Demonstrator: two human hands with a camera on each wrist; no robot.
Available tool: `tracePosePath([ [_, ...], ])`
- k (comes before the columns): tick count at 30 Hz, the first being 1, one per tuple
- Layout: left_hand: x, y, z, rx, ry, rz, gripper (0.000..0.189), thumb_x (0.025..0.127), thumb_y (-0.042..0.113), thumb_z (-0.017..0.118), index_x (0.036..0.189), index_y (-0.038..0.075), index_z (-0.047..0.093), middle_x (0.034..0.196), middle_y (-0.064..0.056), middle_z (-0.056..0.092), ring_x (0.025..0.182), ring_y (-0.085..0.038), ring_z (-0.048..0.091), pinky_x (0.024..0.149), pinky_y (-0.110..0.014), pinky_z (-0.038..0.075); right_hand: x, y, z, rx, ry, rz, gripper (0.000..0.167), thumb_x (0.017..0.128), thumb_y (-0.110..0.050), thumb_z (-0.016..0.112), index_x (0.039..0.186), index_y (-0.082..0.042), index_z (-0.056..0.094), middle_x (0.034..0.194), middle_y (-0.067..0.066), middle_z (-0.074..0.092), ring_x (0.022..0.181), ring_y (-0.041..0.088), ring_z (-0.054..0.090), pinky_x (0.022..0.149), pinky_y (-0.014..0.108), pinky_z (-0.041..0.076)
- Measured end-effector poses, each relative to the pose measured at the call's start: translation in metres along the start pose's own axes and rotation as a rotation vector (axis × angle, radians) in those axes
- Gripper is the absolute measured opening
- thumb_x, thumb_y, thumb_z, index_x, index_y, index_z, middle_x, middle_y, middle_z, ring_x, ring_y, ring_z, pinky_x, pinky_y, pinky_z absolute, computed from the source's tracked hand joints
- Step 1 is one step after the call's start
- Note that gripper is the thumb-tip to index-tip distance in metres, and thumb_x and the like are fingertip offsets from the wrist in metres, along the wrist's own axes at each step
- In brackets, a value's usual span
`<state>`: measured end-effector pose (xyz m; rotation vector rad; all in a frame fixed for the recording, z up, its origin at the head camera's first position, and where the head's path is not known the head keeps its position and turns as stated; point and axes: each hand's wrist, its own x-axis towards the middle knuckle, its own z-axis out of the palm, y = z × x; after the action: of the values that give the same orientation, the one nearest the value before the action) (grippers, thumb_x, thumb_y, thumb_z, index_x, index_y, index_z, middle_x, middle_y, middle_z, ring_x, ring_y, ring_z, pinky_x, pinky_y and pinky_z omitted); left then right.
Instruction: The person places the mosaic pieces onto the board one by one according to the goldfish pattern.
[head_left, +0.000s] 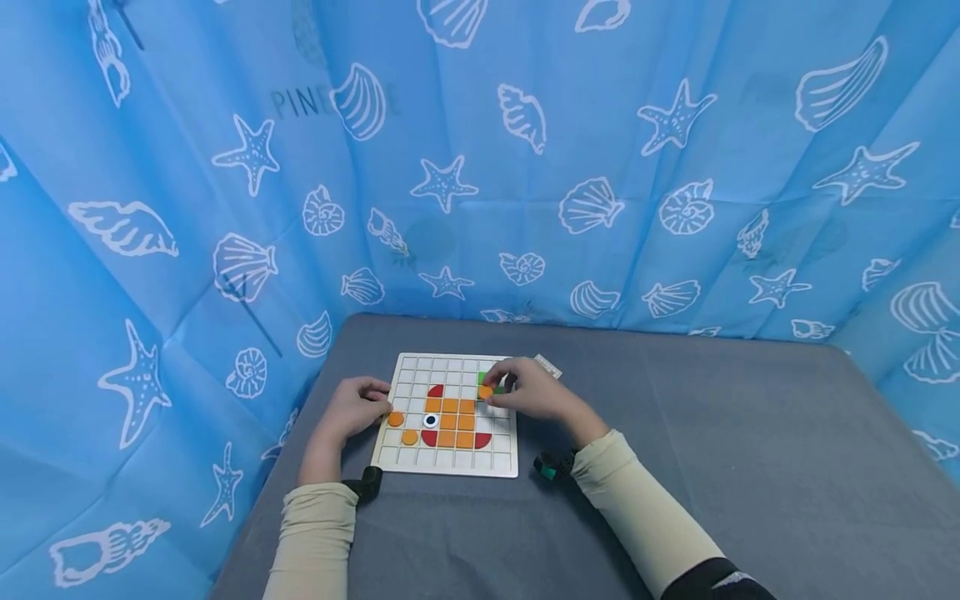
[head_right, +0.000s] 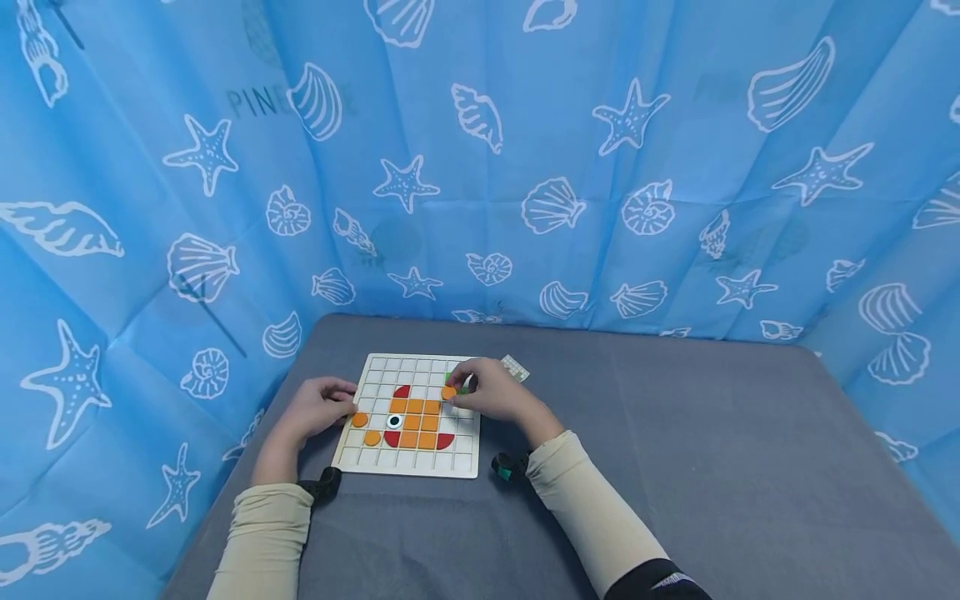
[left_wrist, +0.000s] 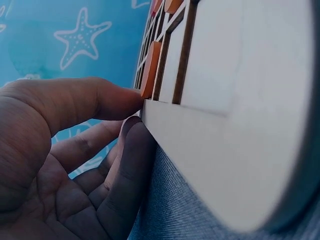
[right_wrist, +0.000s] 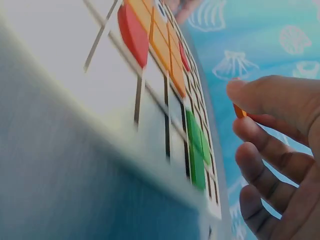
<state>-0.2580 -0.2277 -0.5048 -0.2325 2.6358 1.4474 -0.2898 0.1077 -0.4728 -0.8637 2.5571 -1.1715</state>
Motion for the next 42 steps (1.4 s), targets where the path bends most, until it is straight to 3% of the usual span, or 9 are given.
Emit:
tracePosePath([
  [17, 0.001, 0.0, -0.001, 0.002, 0.003, 0.012, 0.033, 0.093, 0.006, 0.072, 0.125, -0.001, 0.072, 0.103, -0.015, 0.072, 0.085, -0.021, 0.069, 0.072, -0.033, 0.061, 0.076, -0.04, 0.072, -0.032, -0.039, 0.027, 0.013, 0.098, -0.024, 0.079, 0.11, -0.018, 0.078, 0.096, -0.006, 0.07, 0.081, 0.01, 0.062, 0.076, 0.027, 0.052],
  [29, 0.002, -0.002, 0.0, -0.001, 0.004, 0.004, 0.033, 0.094, 0.007, 0.073, 0.126, -0.001, 0.072, 0.103, -0.014, 0.072, 0.086, -0.021, 0.069, 0.072, -0.033, 0.062, 0.098, -0.047, 0.088, -0.065, -0.034, 0.081, 0.016, 0.096, -0.027, 0.081, 0.108, -0.016, 0.078, 0.096, -0.006, 0.07, 0.085, 0.011, 0.062, 0.08, 0.029, 0.053],
  [42, 0.003, 0.0, 0.001, 0.005, 0.004, 0.007, 0.034, 0.093, 0.008, 0.073, 0.126, 0.0, 0.072, 0.102, -0.014, 0.073, 0.086, -0.022, 0.069, 0.072, -0.033, 0.061, 0.108, -0.051, 0.094, -0.144, -0.019, 0.105, 0.014, 0.097, -0.027, 0.08, 0.108, -0.018, 0.078, 0.098, -0.007, 0.07, 0.087, 0.01, 0.062, 0.081, 0.029, 0.053],
])
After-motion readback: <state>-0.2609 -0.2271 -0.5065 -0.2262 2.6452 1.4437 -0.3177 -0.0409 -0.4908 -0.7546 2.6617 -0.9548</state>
